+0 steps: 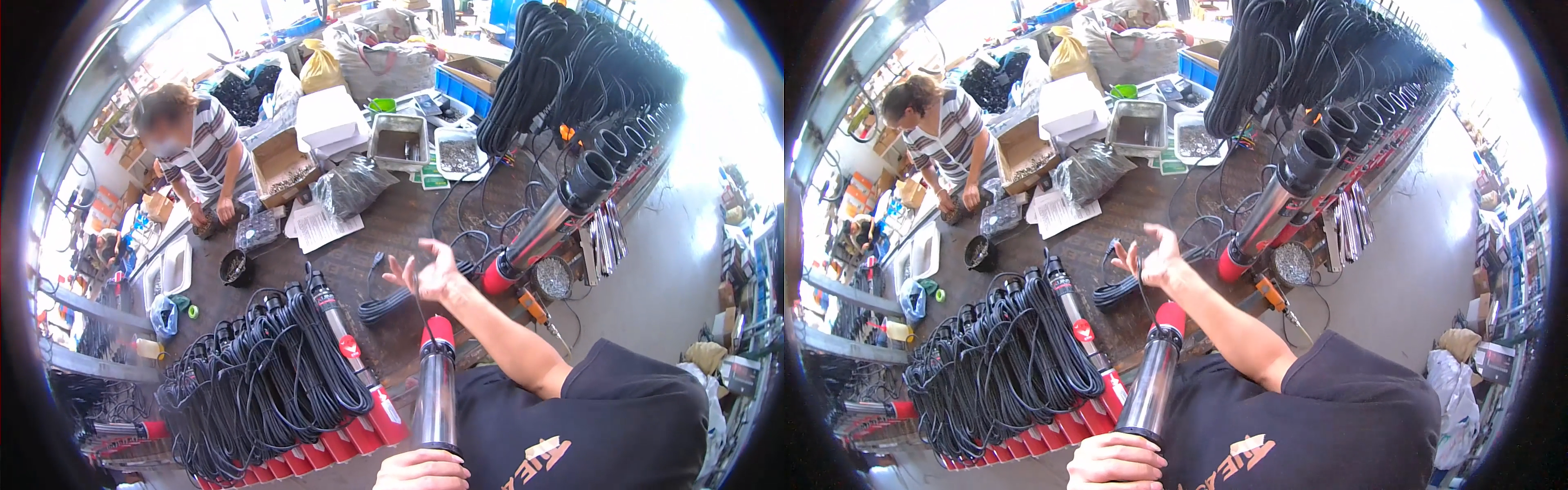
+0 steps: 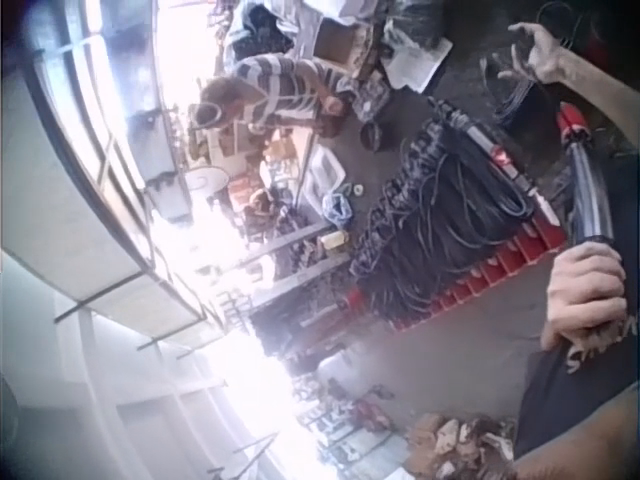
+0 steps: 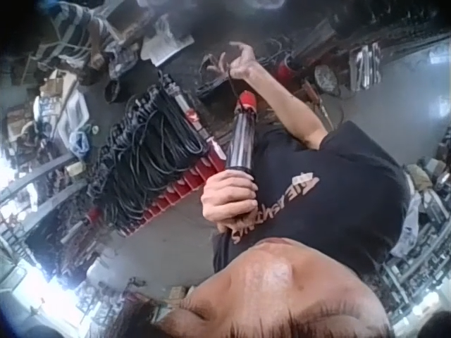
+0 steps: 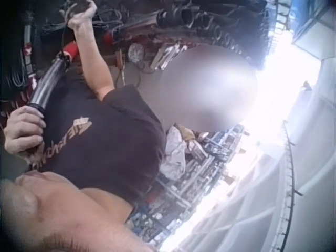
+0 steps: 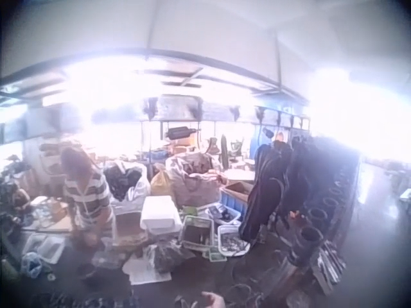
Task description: The person assembles multiple water pumps by connecting long cables, inserting metal components, and using a pneumatic tool to secure fasteners.
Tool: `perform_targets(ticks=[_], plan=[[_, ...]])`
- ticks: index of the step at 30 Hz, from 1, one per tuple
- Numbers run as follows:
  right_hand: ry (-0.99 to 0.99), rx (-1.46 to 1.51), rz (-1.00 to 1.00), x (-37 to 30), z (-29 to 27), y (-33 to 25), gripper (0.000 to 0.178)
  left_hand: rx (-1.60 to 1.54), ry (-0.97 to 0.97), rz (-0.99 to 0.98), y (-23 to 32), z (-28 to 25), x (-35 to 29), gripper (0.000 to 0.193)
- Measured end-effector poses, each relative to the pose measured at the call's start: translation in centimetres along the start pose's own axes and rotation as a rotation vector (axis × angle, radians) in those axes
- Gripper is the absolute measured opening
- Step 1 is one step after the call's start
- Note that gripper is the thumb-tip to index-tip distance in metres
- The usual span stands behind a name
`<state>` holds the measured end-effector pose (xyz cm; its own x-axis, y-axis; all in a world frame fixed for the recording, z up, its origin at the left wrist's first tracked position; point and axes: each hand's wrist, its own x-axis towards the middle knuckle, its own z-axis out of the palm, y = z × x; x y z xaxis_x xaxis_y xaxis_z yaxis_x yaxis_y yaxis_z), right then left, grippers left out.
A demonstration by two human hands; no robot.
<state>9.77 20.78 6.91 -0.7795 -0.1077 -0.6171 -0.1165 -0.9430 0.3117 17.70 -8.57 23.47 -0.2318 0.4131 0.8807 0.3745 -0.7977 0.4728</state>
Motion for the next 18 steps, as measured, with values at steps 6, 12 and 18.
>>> perform_targets(ticks=[6, 12, 18], plan=[[-0.296, -1.325, -0.884, -7.1, 3.0, 8.8, 0.055, 0.03, 0.093, -0.099, 1.5, 0.3, -1.0, 0.019], [-0.466, -1.776, -1.381, -8.6, 6.8, 15.4, 0.054, 0.051, 0.126, -0.132, 1.9, 0.0, -1.9, 0.017], [-0.205, -2.881, -1.306, 10.2, 1.7, 3.7, 0.076, 0.052, 0.125, -0.045, 0.8, 0.4, -1.1, 0.018]])
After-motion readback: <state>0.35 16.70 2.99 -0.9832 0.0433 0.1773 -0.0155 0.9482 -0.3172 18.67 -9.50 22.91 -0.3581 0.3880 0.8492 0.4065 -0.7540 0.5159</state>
